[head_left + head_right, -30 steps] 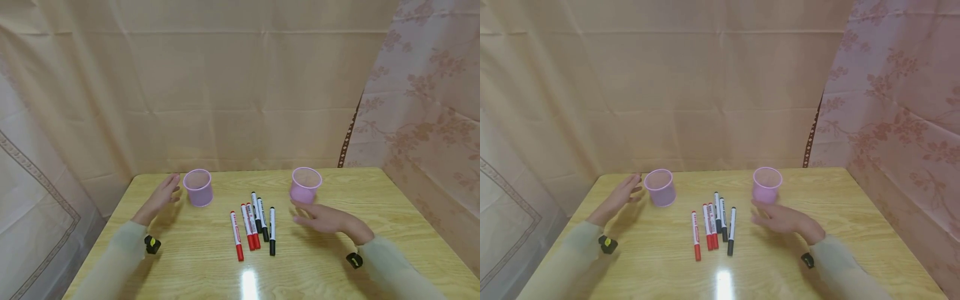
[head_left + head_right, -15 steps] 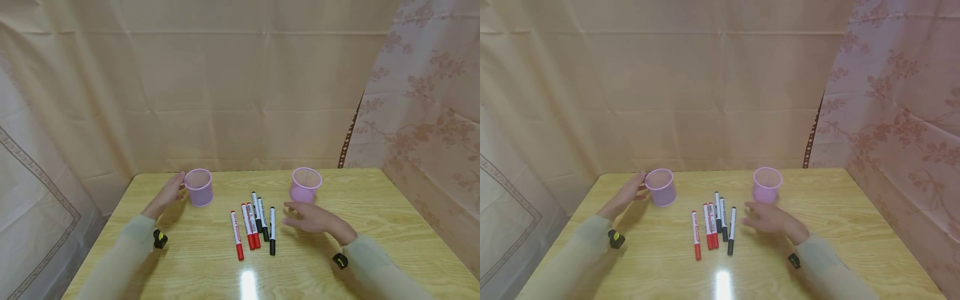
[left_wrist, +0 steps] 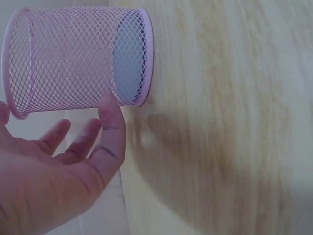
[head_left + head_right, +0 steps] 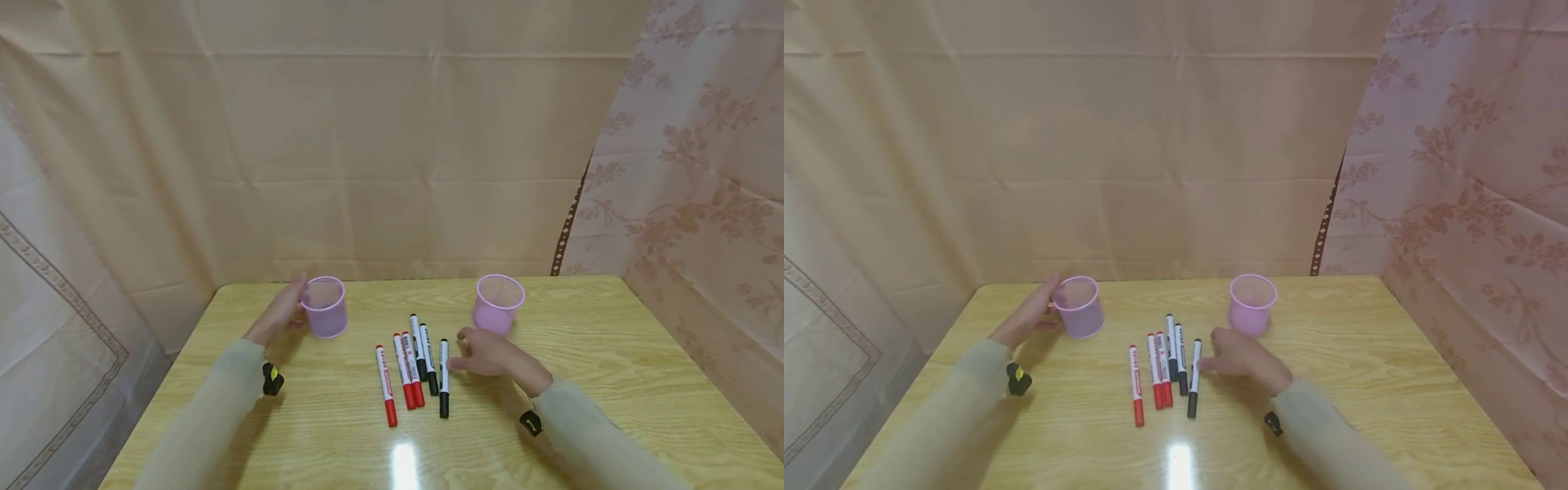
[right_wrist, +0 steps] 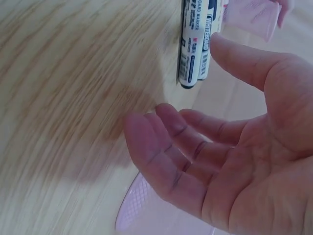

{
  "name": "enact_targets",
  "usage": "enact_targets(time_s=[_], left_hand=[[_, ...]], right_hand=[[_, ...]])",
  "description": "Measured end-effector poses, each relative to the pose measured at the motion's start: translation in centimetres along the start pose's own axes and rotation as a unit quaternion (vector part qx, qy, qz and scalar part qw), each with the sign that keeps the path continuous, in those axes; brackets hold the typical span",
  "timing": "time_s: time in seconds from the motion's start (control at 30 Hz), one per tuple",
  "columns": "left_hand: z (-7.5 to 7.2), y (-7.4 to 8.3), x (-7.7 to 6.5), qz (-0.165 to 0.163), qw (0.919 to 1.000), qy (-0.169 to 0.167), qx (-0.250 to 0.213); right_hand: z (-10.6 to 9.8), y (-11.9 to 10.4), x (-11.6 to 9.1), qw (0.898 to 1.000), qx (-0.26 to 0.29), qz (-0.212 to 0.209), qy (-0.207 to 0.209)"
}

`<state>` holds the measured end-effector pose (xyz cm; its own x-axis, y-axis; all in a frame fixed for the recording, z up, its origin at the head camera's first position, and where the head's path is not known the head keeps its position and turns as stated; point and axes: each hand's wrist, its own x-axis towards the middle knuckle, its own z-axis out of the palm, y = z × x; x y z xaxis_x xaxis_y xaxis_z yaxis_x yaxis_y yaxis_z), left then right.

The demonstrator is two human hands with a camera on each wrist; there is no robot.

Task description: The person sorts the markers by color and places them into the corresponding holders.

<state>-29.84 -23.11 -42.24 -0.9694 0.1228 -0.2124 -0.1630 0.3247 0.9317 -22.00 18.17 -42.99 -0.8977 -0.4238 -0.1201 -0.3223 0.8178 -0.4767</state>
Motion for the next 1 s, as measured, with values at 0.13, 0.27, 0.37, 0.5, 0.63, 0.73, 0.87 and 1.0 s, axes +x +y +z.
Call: enact_targets(time_s=[0.13,0.27,0.37,0.5,0.63,0.73,0.87,1.0], left_hand=[[0.3,0.2,0.0,-0.025,0.9996,0.008,-0.007],[0.7,0.3,0.1,-0.050,0.9987,0.010,-0.007],[1.0,0.6,0.1,-0.063,0.9980,0.012,0.001],[1.2,0.9,0.1,-0.069,0.9975,0.015,0.008],[1.5,1.1,0.2,-0.073,0.9971,0.020,0.011],[1.8,1.1,0.5,-0.079,0.9965,0.024,0.009],[2.2,1.2,0.8,-0.081,0.9964,0.022,0.005],[2.4,1.3,1.0,-0.079,0.9965,0.027,-0.005]], right_hand=[[0.3,-0.5,0.4,0.999,-0.022,0.033,-0.006],[0.6,-0.9,0.8,0.997,-0.048,0.053,-0.007],[0.7,-1.1,1.0,0.997,-0.051,0.049,-0.006],[0.8,-1.7,1.1,0.998,-0.046,0.045,-0.009],[0.6,-2.1,1.2,0.998,-0.036,0.053,-0.018],[0.6,-2.0,1.1,0.998,-0.028,0.060,-0.026],[0.6,-1.7,1.1,0.997,-0.022,0.066,-0.030],[0.8,-1.3,1.0,0.997,0.012,0.073,-0.029]])
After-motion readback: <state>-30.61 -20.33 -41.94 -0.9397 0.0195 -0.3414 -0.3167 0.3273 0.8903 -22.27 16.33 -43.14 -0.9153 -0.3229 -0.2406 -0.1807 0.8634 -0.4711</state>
